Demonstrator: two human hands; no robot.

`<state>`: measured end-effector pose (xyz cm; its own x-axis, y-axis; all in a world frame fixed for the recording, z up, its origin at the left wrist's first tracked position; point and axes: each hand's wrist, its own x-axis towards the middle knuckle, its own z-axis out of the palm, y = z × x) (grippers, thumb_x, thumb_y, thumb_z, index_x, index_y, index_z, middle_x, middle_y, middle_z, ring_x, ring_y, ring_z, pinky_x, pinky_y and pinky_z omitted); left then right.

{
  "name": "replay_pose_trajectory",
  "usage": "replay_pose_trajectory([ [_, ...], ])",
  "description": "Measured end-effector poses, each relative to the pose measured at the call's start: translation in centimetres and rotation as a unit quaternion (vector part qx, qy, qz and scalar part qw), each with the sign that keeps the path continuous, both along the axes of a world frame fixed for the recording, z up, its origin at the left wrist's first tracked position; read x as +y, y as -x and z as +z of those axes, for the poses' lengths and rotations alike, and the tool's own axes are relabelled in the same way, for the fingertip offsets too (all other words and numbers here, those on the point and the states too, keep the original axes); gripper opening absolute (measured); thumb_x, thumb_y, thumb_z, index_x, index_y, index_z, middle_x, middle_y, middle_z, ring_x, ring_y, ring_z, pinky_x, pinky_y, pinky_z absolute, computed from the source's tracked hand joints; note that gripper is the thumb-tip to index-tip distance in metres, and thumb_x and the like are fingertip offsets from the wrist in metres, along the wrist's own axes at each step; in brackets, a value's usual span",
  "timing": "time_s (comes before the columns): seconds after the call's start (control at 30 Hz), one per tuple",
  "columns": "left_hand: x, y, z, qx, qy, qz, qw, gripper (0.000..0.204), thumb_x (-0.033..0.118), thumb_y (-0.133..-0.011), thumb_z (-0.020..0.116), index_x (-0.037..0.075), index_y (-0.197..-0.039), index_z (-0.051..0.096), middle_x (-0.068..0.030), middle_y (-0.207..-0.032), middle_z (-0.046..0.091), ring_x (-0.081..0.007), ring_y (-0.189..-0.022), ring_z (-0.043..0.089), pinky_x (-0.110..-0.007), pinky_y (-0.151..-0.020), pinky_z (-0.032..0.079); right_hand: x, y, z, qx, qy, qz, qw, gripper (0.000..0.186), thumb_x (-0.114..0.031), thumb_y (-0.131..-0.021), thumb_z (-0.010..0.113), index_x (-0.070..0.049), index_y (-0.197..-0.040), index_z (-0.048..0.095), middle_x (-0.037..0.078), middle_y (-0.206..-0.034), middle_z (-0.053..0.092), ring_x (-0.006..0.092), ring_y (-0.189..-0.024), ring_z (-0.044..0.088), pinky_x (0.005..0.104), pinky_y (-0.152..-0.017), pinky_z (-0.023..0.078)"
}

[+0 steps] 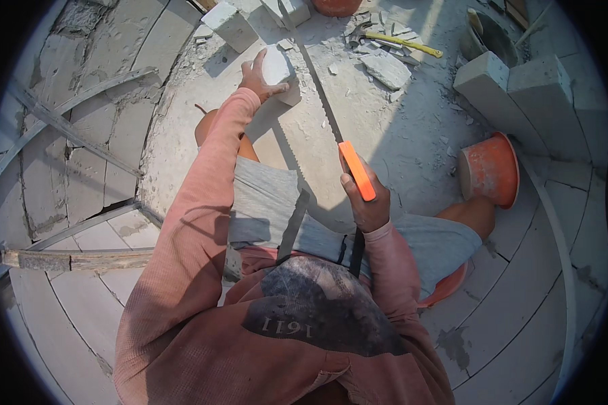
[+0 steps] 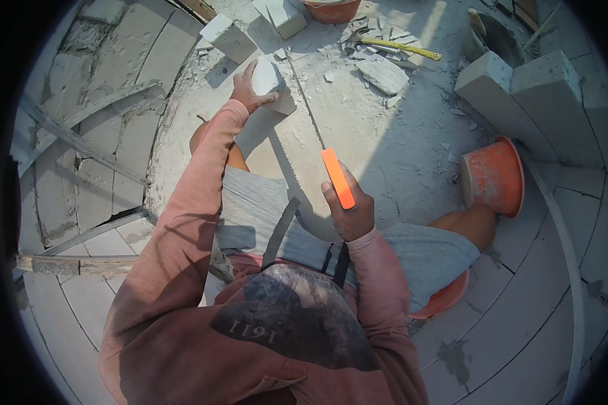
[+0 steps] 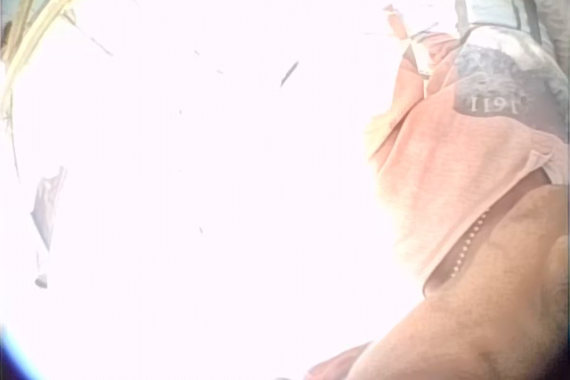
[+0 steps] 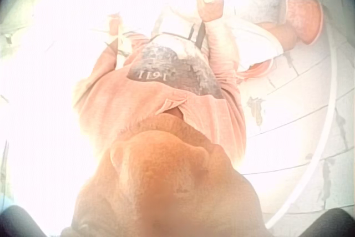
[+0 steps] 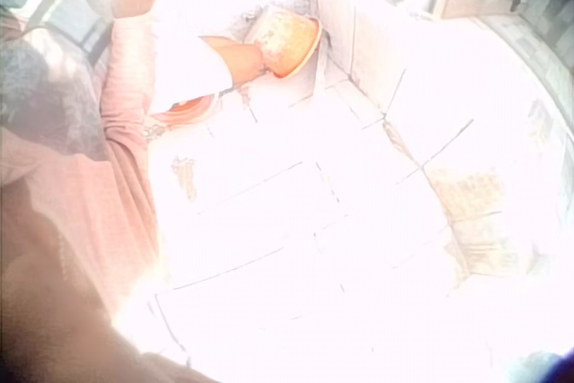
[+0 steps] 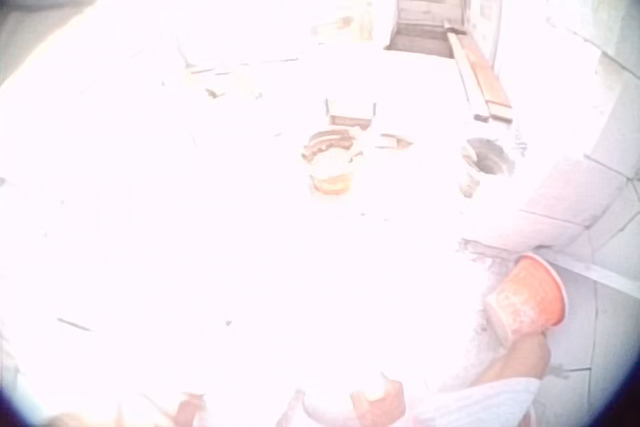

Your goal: The person cuts concrete blocks using a handsaw, spreads mortar onto the blocks with a trowel, and installs them into a wall structure.

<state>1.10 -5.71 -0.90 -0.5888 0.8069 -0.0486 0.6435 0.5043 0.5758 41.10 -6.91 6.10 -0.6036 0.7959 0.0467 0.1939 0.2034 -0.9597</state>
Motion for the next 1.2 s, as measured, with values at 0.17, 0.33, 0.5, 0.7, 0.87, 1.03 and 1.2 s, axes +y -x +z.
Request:
replay_pose_trajectory([
  [0.17,-0.4,-2.5,0.4,0.124,-0.109,0.011,0.986,0.124,0.028,-0.057,0.095,0.015,-0.157,0.022,-0.0237,-0.14,0.029,-0.0456,-0.127,0.043,-0.047,-0.114,0.037,0.4,-0.2,0.3,0.015,-0.001,-0.027,1.0,0.049,-0.019,-0.094,0.069,-0.001,-0.137,0.055,0.017,-0.11,0.072,0.0212,-0.094,0.073,0.0322,-0.082,0.056],
  [0.33,-1.9,-5.4,-1.7,0.315,-0.072,-0.067,0.944,0.111,0.017,-0.063,0.092,0.018,-0.153,0.026,-0.022,-0.143,0.025,-0.0483,-0.133,0.038,-0.049,-0.113,0.04,0.5,0.1,-0.1,-0.005,0.036,-0.037,0.999,0.048,-0.019,-0.093,0.07,0.0,-0.136,0.056,0.017,-0.112,0.072,0.0213,-0.096,0.072,0.0325,-0.084,0.055],
  [0.5,-4.7,-7.6,-5.6,0.029,0.207,0.018,0.978,0.099,0.017,-0.068,0.085,0.023,-0.149,0.03,-0.0172,-0.153,0.017,-0.0429,-0.141,0.034,-0.049,-0.11,0.043,0.4,1.1,-0.9,0.015,-0.002,-0.035,0.999,0.049,-0.02,-0.093,0.07,0.0,-0.135,0.057,0.018,-0.112,0.072,0.0228,-0.096,0.073,0.0326,-0.083,0.055],
  [0.7,-4.3,-6.3,-7.9,-0.069,-0.026,0.101,0.992,0.086,0.02,-0.071,0.079,0.013,-0.144,0.034,-0.017,-0.151,0.027,-0.0405,-0.138,0.038,-0.046,-0.11,0.041,0.1,2.5,0.5,-0.078,0.027,0.009,0.997,0.05,-0.017,-0.091,0.071,0.0,-0.135,0.056,0.02,-0.093,0.072,0.0238,-0.08,0.074,0.0345,-0.072,0.057],
  [0.87,-4.6,-0.1,-11.1,-0.419,0.003,0.34,0.842,0.1,0.056,-0.082,0.07,0.012,-0.157,0.021,-0.025,-0.157,0.027,-0.0421,-0.146,0.027,-0.044,-0.117,0.03,-0.9,4.5,-0.4,-0.032,-0.089,0.06,0.994,0.049,-0.015,-0.09,0.071,0.001,-0.135,0.056,0.019,-0.084,0.071,0.0289,-0.067,0.072,0.0356,-0.061,0.056],
  [1.03,2.5,-7.1,-6.5,-0.264,0.166,0.399,0.862,0.123,0.06,-0.07,0.08,0.015,-0.159,0.007,-0.0241,-0.16,0.024,-0.04,-0.143,0.037,-0.047,-0.118,0.032,-1.5,3.1,-0.3,-0.092,-0.072,0.029,0.993,0.05,-0.014,-0.09,0.071,0.001,-0.135,0.056,0.019,-0.088,0.071,0.0243,-0.071,0.073,0.0337,-0.064,0.056],
  [1.2,1.3,-5.3,-7.3,-0.233,0.189,0.425,0.854,0.112,0.047,-0.066,0.086,0.013,-0.154,0.024,-0.0227,-0.154,0.036,-0.0367,-0.135,0.048,-0.043,-0.108,0.043,-1.8,1.3,1.0,-0.116,-0.036,-0.005,0.993,0.05,-0.014,-0.091,0.071,0.002,-0.136,0.056,0.016,-0.089,0.071,0.0162,-0.073,0.069,0.0314,-0.07,0.055],
])
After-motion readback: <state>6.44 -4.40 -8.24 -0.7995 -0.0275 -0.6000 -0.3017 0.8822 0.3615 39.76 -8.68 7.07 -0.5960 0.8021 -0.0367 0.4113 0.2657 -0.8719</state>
